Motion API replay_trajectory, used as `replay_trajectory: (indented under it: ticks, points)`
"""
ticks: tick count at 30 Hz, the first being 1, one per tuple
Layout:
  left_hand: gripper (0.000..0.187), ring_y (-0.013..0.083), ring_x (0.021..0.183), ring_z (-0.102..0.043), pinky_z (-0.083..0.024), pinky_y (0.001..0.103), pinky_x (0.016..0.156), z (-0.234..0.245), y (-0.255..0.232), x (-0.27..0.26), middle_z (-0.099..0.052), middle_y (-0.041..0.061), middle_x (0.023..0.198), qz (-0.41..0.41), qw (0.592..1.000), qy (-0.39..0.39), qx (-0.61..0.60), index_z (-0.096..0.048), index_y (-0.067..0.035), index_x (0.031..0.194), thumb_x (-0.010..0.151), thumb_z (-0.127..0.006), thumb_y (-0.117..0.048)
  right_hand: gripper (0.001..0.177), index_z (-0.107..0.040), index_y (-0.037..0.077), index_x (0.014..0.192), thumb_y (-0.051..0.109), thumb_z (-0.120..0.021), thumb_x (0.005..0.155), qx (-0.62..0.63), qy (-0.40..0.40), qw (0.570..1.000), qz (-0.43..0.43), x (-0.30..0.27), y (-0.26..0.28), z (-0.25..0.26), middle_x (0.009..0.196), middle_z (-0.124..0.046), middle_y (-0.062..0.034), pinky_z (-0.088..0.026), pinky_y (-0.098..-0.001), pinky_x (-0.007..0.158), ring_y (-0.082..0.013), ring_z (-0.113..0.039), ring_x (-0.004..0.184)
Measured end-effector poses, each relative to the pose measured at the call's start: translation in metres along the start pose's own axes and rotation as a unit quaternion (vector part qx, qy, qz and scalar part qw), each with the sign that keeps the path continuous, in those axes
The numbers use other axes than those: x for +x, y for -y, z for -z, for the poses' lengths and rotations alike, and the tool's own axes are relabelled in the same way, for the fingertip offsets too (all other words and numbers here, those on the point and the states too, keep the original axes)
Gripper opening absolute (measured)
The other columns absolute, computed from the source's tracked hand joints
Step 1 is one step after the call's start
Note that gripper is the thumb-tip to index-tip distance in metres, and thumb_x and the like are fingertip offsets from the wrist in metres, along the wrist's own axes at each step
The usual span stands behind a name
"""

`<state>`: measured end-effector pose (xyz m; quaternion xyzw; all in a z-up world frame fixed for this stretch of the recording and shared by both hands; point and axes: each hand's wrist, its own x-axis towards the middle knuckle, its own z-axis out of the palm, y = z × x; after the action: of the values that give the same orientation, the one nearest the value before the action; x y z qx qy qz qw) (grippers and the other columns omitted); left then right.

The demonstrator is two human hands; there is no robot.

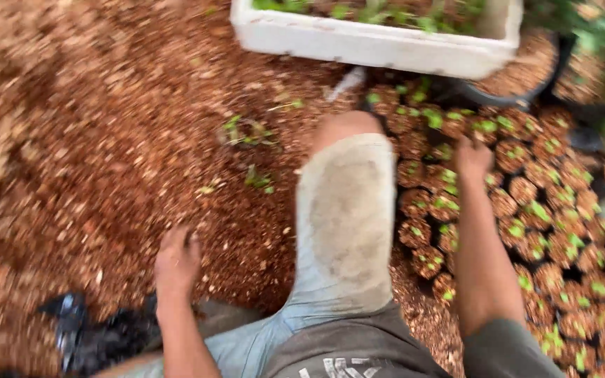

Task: Transplanting small seedlings into nursery bags filled with mulch or soil

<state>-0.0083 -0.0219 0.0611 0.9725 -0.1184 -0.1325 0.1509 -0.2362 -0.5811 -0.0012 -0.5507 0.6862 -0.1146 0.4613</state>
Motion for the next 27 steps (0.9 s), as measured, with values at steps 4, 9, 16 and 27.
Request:
replay_trajectory:
  ticks: [4,9,16,27]
  points:
    - [0.035,0.0383,0.101,-0.069,-0.056,0.046,0.082,0.051,-0.017,-0.010,-0.070,0.014,0.124,-0.066,0.996,-0.027,-0.057,-0.067,-0.005,0.123,0.089,-0.068,-0.010,0.022,-0.064,0.006,0.122,0.021,-0.059,0.107,-0.067,-0.037,0.990,0.118,-0.011,0.007,0.019,0.091,-0.067,-0.0006,-0.045,-0.0191,0.046,-0.0040,-0.054,0.058]
    - [0.046,0.0450,0.099,-0.068,-0.056,0.053,0.082,0.146,-0.040,-0.026,-0.064,0.022,0.130,-0.091,0.994,-0.039,-0.039,-0.059,-0.002,0.134,0.092,-0.064,-0.019,0.011,-0.064,0.015,0.118,0.012,-0.055,0.114,0.045,0.043,0.948,0.312,-0.006,0.073,0.041,0.096,-0.068,0.0054,-0.053,-0.0137,0.064,-0.0007,-0.066,0.079]
    - [0.030,0.0378,0.078,-0.069,-0.058,0.048,0.068,0.239,-0.028,0.002,-0.067,0.021,0.104,-0.234,0.959,-0.151,0.054,-0.058,0.002,0.117,0.095,-0.068,-0.016,0.032,-0.046,0.009,0.150,0.002,-0.030,0.123,-0.059,0.298,0.799,0.519,-0.155,0.206,-0.049,0.150,-0.051,-0.0079,-0.049,-0.0261,0.095,-0.0166,-0.055,0.117]
    - [0.048,0.0224,0.072,-0.074,-0.065,0.040,0.078,0.206,0.045,0.077,-0.076,0.018,0.097,-0.102,0.941,0.017,0.322,-0.070,0.002,0.117,0.079,-0.084,-0.024,0.034,-0.065,0.009,0.128,0.019,-0.059,0.097,-0.454,0.510,0.389,0.619,-0.471,0.096,-0.300,0.150,-0.054,-0.0081,-0.049,-0.0396,0.108,-0.0288,-0.058,0.126]
